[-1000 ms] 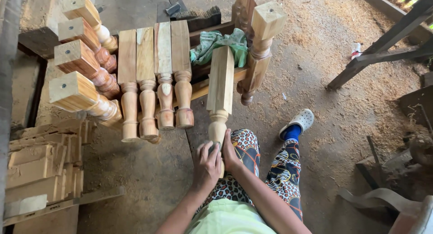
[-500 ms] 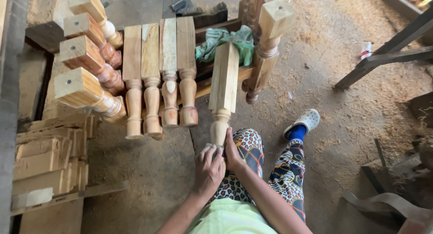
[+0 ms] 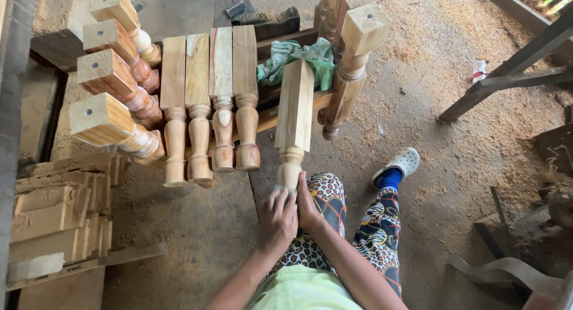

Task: Sanding wooden table legs by hand with sandpaper.

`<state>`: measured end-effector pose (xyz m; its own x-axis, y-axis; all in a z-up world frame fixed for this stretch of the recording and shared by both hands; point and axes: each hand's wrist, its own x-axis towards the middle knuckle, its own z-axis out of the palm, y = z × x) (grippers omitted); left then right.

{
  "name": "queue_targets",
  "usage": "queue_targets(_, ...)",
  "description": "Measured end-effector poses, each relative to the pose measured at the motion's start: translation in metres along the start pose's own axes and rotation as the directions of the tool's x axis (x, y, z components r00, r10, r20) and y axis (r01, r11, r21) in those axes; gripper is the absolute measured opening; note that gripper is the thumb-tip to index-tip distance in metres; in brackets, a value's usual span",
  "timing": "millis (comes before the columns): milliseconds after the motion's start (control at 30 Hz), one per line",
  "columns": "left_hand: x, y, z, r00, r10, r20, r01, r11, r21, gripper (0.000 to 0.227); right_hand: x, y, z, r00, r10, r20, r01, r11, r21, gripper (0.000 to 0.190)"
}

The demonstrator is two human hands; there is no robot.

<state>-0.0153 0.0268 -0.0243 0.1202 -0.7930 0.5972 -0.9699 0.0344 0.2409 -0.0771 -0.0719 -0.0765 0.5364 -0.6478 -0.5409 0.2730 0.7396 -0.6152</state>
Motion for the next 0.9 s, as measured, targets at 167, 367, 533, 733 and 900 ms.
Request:
queue_targets(167, -0.006, 0.002, -0.009, 0.996, -0.079, -0.030, 0.075, 0.988, -0.132, 0.032, 0.009, 0.012, -0.005, 1.000, 0.001, 0.004, -0.001, 0.998, 0.063, 0.073)
queue_targets(367, 0.049, -0.036, 0.050, 0.995, -0.087, -0.053, 0.078, 0.983, -0.164, 0.023, -0.029, -0.022, 0.024, 0.991, 0.010, -0.135, -0.004, 0.999, 0.038, 0.087)
queue_targets(533, 0.028, -0.018, 0.013, 0.995, -0.091, -0.031, 0.083, 0.979, -0.188, 0.020, 0.044, 0.009, -0.042, 0.987, 0.056, -0.151, -0.057, 0.998, 0.000, 0.092)
queue_targets(733, -0.023, -0.008, -0.011, 0.993, -0.121, -0.006, 0.116, 0.967, -0.228, 0.018, 0.046, 0.017, -0.039, 0.975, 0.109, -0.194, -0.121, 0.991, -0.051, 0.097)
queue_targets(900, 0.022, -0.028, 0.034, 0.992, -0.123, -0.025, 0.113, 0.965, -0.237, 0.022, 0.020, -0.009, -0.013, 0.983, 0.078, -0.165, -0.075, 0.997, 0.026, 0.091)
